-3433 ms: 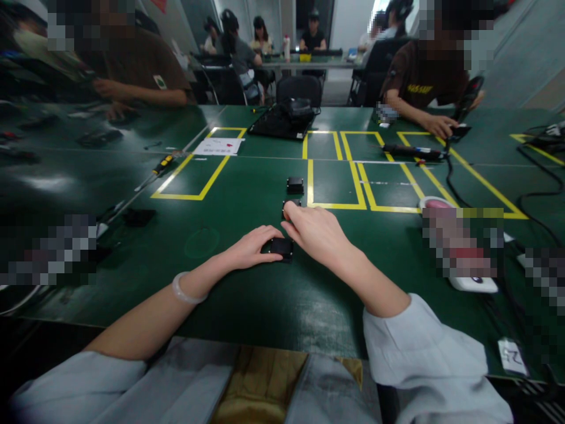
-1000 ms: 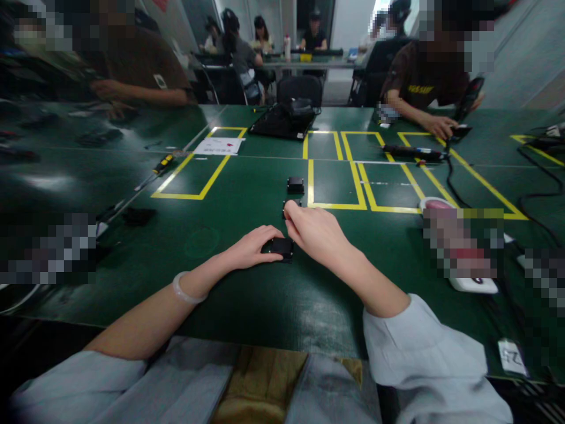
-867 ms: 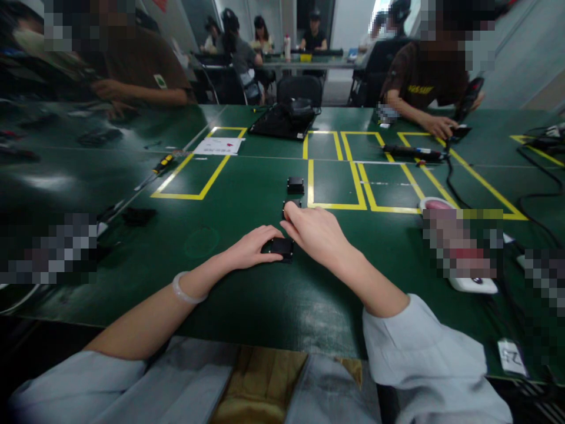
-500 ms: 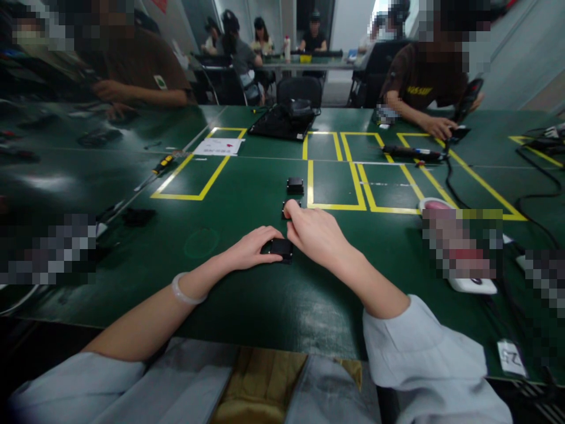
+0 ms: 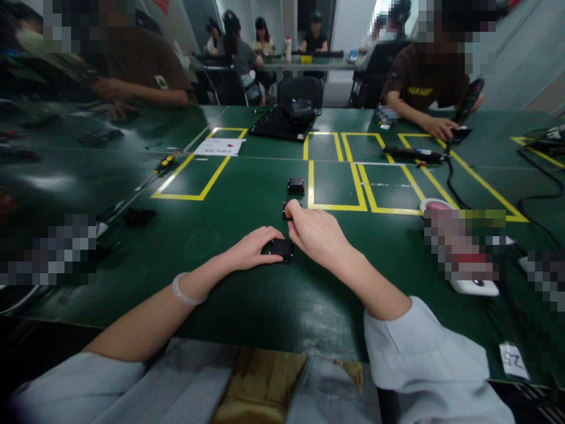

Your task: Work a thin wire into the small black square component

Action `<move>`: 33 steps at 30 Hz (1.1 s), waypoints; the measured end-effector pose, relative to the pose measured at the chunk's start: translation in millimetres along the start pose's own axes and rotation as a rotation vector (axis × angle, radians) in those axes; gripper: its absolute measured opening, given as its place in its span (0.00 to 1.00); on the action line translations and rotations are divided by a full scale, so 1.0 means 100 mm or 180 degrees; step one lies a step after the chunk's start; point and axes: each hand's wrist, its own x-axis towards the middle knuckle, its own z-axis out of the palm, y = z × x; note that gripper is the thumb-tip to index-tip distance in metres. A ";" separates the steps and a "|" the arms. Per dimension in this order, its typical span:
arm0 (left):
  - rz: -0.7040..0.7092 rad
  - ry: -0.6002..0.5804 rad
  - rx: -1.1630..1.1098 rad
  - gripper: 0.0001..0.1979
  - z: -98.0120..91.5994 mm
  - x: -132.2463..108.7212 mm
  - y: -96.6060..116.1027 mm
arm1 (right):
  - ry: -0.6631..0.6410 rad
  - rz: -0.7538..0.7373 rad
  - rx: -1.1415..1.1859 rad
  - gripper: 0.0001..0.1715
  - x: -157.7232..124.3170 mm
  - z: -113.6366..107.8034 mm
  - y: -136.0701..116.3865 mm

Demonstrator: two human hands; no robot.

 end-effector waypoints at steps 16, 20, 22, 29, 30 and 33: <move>-0.0037 -0.0049 -0.0034 0.22 0.00 -0.01 -0.01 | -0.0048 0.0008 0.0058 0.12 0.00 -0.03 -0.02; -0.0034 -0.0027 -0.0022 0.22 0.01 -0.01 -0.02 | -0.0010 0.0005 0.0166 0.13 -0.01 -0.03 -0.04; -0.0033 -0.0022 -0.0026 0.22 0.01 -0.01 -0.03 | -0.0008 -0.0013 0.0161 0.12 -0.01 -0.04 -0.04; -0.0046 -0.0012 -0.0050 0.21 0.00 -0.02 -0.01 | -0.0069 -0.0012 -0.0037 0.13 0.01 -0.01 -0.01; -0.0046 -0.0021 -0.0041 0.21 0.00 -0.02 -0.01 | -0.0087 0.0024 -0.0079 0.13 0.01 -0.01 -0.01; -0.0043 -0.0024 -0.0032 0.21 -0.01 -0.02 0.00 | -0.0116 0.0095 -0.0089 0.14 0.01 0.00 -0.01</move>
